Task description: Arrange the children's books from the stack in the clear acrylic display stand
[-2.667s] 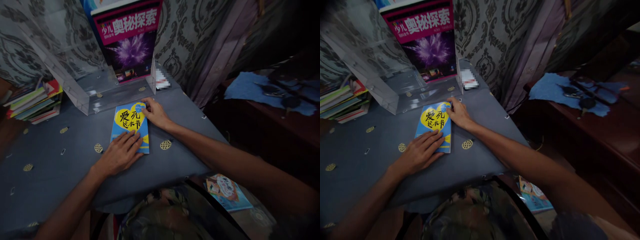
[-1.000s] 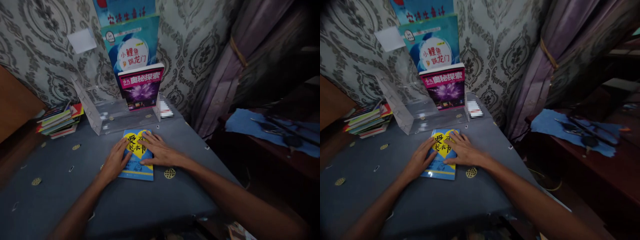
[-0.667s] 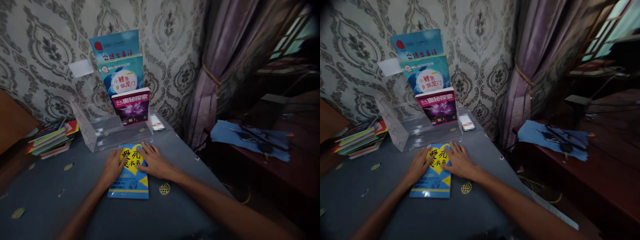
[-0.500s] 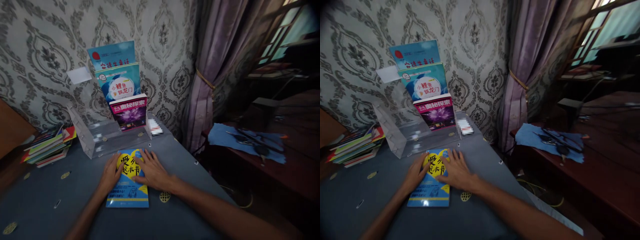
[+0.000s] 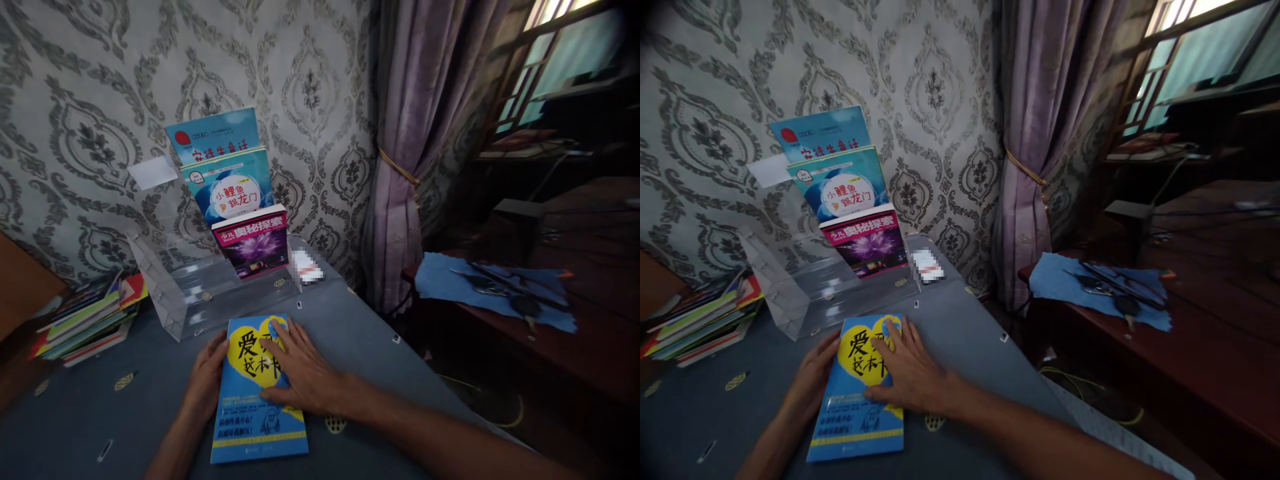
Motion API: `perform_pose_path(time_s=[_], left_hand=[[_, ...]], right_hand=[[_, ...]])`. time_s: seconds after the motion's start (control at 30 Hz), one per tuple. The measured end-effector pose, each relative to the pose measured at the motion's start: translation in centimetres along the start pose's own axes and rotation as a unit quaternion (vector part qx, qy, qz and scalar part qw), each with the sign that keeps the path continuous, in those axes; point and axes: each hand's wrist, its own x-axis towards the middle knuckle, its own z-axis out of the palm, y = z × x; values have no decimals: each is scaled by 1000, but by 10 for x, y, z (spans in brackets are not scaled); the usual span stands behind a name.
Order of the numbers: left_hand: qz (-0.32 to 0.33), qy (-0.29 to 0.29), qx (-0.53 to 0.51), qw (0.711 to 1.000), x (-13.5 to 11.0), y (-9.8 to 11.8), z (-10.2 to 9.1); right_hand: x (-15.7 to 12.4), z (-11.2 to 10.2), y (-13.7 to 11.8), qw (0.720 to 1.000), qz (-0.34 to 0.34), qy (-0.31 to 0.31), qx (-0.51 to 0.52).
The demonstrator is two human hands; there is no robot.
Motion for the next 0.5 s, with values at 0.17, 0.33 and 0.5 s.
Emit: perform_pose_path(time_s=[0.17, 0.33, 0.5], left_hand=[[-96, -31, -20, 995, -17, 12, 11], [-69, -8, -48, 996, -32, 23, 22], [29, 5, -67, 997, -33, 28, 29]], right_hand=[[-1, 3, -4, 1000, 3, 0, 26], [4, 20, 9, 984, -5, 135, 113], [16, 23, 15, 922, 45, 231, 308]])
